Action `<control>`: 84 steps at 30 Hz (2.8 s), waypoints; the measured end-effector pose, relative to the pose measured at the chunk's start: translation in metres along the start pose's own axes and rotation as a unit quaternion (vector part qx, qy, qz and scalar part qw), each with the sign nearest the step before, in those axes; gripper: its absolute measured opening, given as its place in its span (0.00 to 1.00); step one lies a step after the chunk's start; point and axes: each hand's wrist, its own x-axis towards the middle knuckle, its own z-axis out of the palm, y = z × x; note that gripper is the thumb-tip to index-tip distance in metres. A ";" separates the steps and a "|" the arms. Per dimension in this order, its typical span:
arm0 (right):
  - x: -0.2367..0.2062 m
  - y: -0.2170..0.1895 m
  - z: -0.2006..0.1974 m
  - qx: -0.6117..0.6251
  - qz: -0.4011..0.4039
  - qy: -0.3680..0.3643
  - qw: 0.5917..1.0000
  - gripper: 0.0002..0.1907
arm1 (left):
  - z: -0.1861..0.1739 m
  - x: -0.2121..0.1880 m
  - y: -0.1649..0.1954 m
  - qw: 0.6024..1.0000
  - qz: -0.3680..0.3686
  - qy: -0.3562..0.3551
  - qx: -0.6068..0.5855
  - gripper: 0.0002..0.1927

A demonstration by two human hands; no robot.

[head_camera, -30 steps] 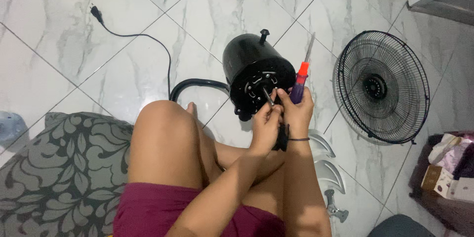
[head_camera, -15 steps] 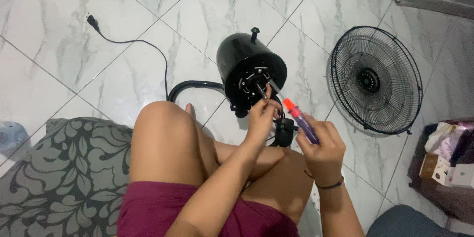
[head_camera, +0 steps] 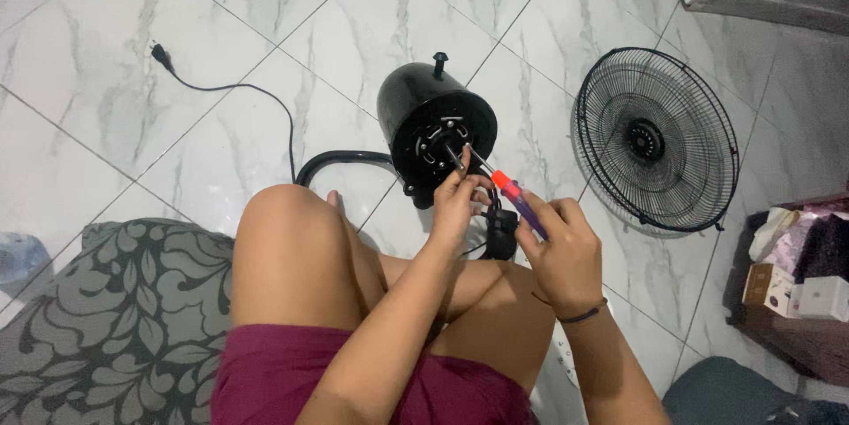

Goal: The person sits on the floor servicing a disassembled stand fan. They use a screwdriver to unscrew and adjust parts of the fan motor housing, handle small screws and fittings, and at times set the housing down to work on the fan blade components and hardware laid on the floor.

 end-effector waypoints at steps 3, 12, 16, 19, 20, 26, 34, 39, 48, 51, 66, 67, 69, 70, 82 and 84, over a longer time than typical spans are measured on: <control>0.002 0.000 -0.002 -0.013 0.014 -0.018 1.000 0.19 | 0.001 -0.003 0.001 1.000 -0.015 0.005 -0.005 0.30; 0.009 -0.006 -0.011 -0.045 -0.017 -0.014 0.999 0.19 | 0.010 -0.009 0.009 1.000 -0.017 0.003 -0.011 0.32; 0.016 -0.016 -0.021 -0.115 -0.060 -0.030 0.991 0.22 | 0.013 -0.011 0.011 0.999 -0.029 0.010 0.016 0.32; 0.022 -0.027 -0.022 -0.184 -0.108 -0.047 0.976 0.22 | 0.015 -0.009 0.007 1.000 -0.025 0.016 -0.002 0.30; 0.024 -0.031 -0.021 -0.202 -0.127 -0.050 0.970 0.21 | 0.015 -0.008 0.005 1.000 -0.024 0.019 -0.005 0.31; 0.034 -0.034 -0.012 -0.203 -0.039 -0.124 0.970 0.11 | 0.021 -0.002 -0.014 0.995 -0.047 0.025 -0.088 0.25; 0.047 0.038 -0.008 0.229 0.326 -0.194 0.897 0.09 | 0.035 -0.015 -0.016 0.965 -0.083 -0.092 -0.233 0.16; 0.042 0.054 0.002 0.433 0.428 -0.201 0.768 0.13 | 0.038 -0.011 -0.016 0.954 -0.093 -0.101 -0.265 0.10; 0.010 -0.007 -0.022 -0.004 -0.062 -0.034 0.997 0.16 | 0.038 -0.001 -0.023 0.958 -0.086 -0.081 -0.263 0.13; 0.018 -0.016 -0.020 0.008 -0.048 -0.035 0.998 0.15 | 0.039 -0.006 -0.008 0.953 -0.089 -0.089 -0.274 0.14; 0.023 -0.020 -0.033 -0.034 -0.087 -0.049 0.994 0.19 | 0.041 -0.006 -0.029 0.961 -0.069 -0.080 -0.255 0.10; 0.021 -0.018 -0.031 -0.041 -0.090 -0.044 0.994 0.17 | 0.041 -0.006 -0.028 0.965 -0.085 -0.058 -0.241 0.10; 0.018 -0.016 -0.027 -0.053 -0.095 -0.036 0.993 0.14 | 0.044 -0.009 -0.020 0.964 -0.103 -0.049 -0.239 0.10; 0.019 -0.016 -0.025 -0.047 -0.068 -0.038 0.996 0.13 | 0.047 -0.010 -0.014 0.964 -0.111 -0.045 -0.238 0.11; 0.032 -0.018 -0.040 0.003 0.086 -0.096 0.992 0.23 | 0.049 -0.002 -0.023 0.963 -0.063 -0.085 -0.248 0.12; 0.022 -0.015 -0.039 0.001 -0.070 -0.042 0.997 0.18 | 0.048 0.001 -0.025 0.968 -0.089 -0.057 -0.227 0.11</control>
